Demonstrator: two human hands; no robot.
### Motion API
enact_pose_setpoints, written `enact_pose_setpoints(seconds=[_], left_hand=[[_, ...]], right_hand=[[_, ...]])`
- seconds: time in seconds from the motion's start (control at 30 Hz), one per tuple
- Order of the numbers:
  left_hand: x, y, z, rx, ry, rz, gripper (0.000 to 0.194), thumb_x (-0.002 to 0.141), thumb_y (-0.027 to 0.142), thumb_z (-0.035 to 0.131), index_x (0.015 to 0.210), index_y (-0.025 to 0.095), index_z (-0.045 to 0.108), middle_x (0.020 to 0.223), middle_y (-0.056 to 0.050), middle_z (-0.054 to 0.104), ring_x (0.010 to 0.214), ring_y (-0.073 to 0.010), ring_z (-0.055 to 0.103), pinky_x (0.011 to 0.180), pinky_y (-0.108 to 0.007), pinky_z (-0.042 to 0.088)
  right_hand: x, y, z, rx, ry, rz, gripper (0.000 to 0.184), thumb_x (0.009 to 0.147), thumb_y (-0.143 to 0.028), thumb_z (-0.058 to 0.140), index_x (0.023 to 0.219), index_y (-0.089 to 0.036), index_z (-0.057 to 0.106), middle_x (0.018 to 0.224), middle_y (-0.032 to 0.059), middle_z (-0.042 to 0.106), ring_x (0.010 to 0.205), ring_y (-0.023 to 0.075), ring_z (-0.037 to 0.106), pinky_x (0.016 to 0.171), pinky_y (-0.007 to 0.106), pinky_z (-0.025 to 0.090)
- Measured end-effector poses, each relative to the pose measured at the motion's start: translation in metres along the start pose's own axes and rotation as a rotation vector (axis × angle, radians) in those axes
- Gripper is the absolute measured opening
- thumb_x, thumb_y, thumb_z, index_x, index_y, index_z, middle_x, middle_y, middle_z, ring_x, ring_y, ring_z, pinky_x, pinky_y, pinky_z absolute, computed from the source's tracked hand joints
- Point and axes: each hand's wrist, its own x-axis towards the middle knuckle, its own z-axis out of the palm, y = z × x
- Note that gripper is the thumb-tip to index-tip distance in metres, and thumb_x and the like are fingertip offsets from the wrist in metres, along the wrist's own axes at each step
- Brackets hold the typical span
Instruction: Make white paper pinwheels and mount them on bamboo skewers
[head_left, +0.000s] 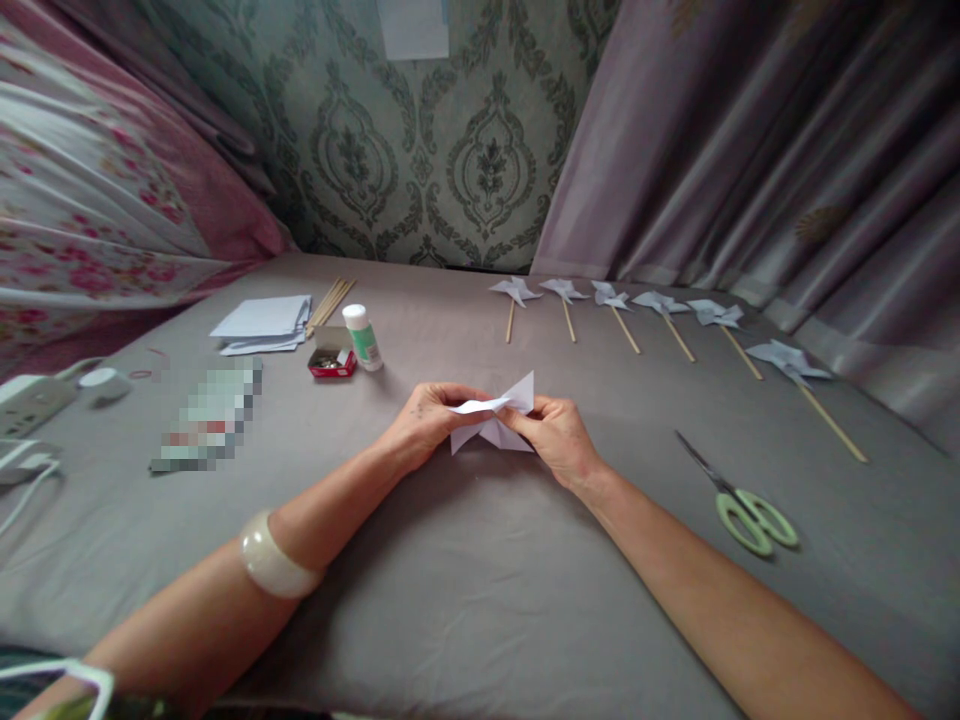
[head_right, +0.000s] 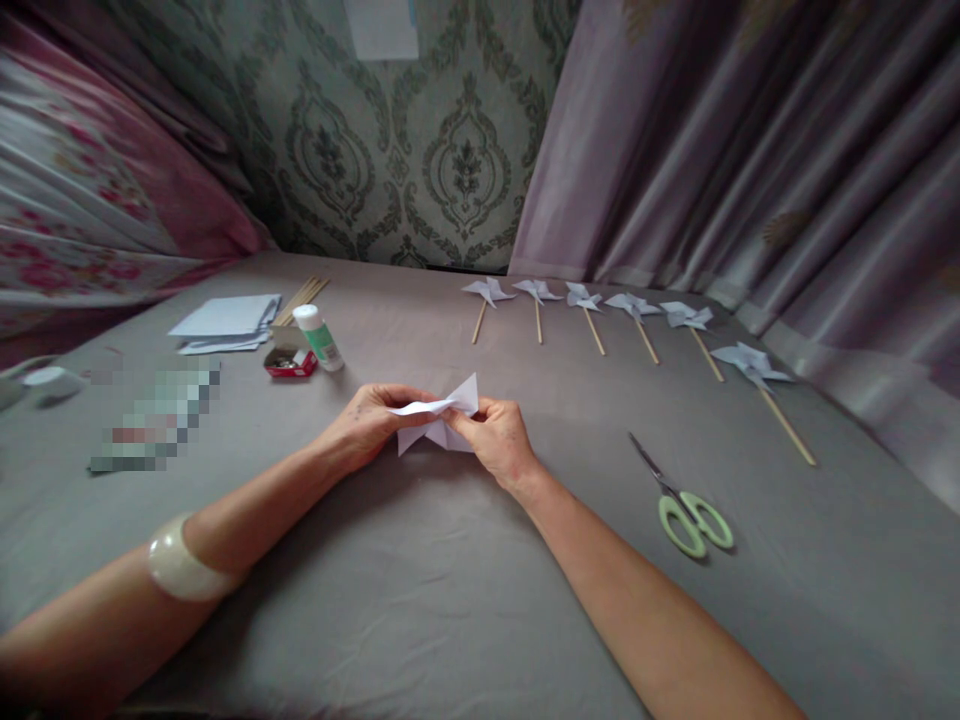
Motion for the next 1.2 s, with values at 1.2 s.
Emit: enact_pose_setpoints(seconds=[1.2], left_hand=[[-0.0029,-0.0017,0.0056,-0.276,-0.011,0.033,0.024,0.059,0.029,0.081,0.07,0.013,0.068,0.069,-0.005,0.07,0.06,-0.0139,0.061,0.061,-0.026,0.047]], right_hand=[[-0.0032,-0.0017,0.0034,0.188,-0.019,0.033,0.03,0.057,-0.04,0.08,0.076,-0.018,0.073,0.073,0.0013,0.073,0.063,0.0136,0.061,0.064,0.026,0.045]])
